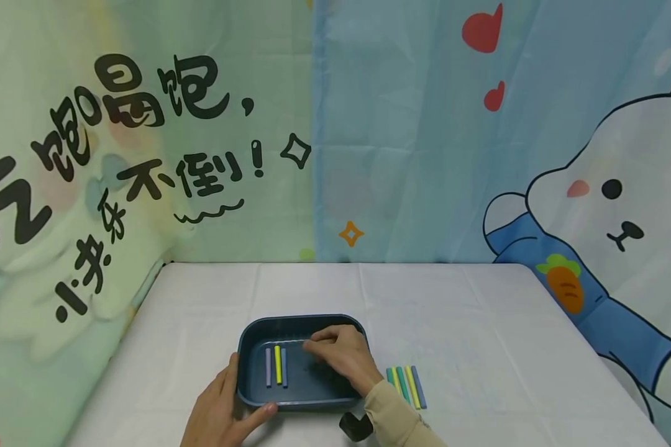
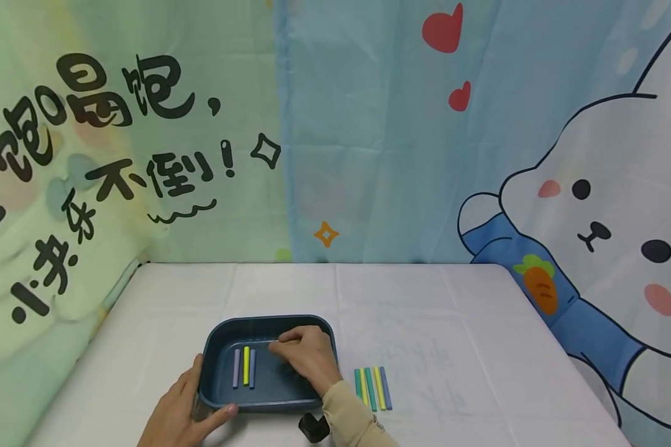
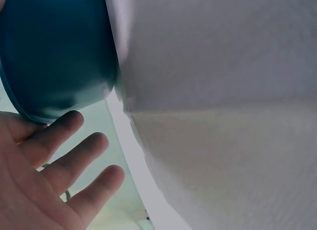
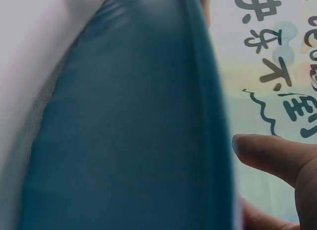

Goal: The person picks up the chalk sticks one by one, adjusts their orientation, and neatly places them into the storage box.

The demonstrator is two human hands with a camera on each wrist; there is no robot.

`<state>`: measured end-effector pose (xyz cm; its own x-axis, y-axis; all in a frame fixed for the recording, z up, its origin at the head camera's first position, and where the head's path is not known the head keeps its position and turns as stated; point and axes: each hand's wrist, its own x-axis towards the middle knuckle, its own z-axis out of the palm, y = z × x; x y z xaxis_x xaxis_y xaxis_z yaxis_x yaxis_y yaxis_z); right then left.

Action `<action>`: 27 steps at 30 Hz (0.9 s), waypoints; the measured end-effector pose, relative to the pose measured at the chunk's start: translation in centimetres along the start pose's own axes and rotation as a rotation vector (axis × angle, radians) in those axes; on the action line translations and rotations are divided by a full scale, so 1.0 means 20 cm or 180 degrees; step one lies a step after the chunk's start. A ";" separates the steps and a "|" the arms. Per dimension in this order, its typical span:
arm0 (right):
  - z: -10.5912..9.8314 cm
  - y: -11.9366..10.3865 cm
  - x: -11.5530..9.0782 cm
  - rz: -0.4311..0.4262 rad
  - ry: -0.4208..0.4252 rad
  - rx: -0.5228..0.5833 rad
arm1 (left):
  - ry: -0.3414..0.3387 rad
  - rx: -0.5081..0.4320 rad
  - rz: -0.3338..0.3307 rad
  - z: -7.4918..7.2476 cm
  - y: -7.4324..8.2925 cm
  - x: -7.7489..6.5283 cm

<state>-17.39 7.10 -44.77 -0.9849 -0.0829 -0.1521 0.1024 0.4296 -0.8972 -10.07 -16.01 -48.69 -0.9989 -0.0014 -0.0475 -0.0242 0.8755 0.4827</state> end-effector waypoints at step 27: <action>-0.31 0.00 -0.12 0.0144 0.0208 0.0100 | 0.0066 0.0056 0.0191 0.00 0.00 0.01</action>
<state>-15.87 12.93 -41.78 -0.9861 -0.0048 -0.1663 0.1503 0.4029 -0.9028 -10.36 -15.95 -48.67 -0.9991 0.0415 -0.0007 0.0363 0.8826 0.4687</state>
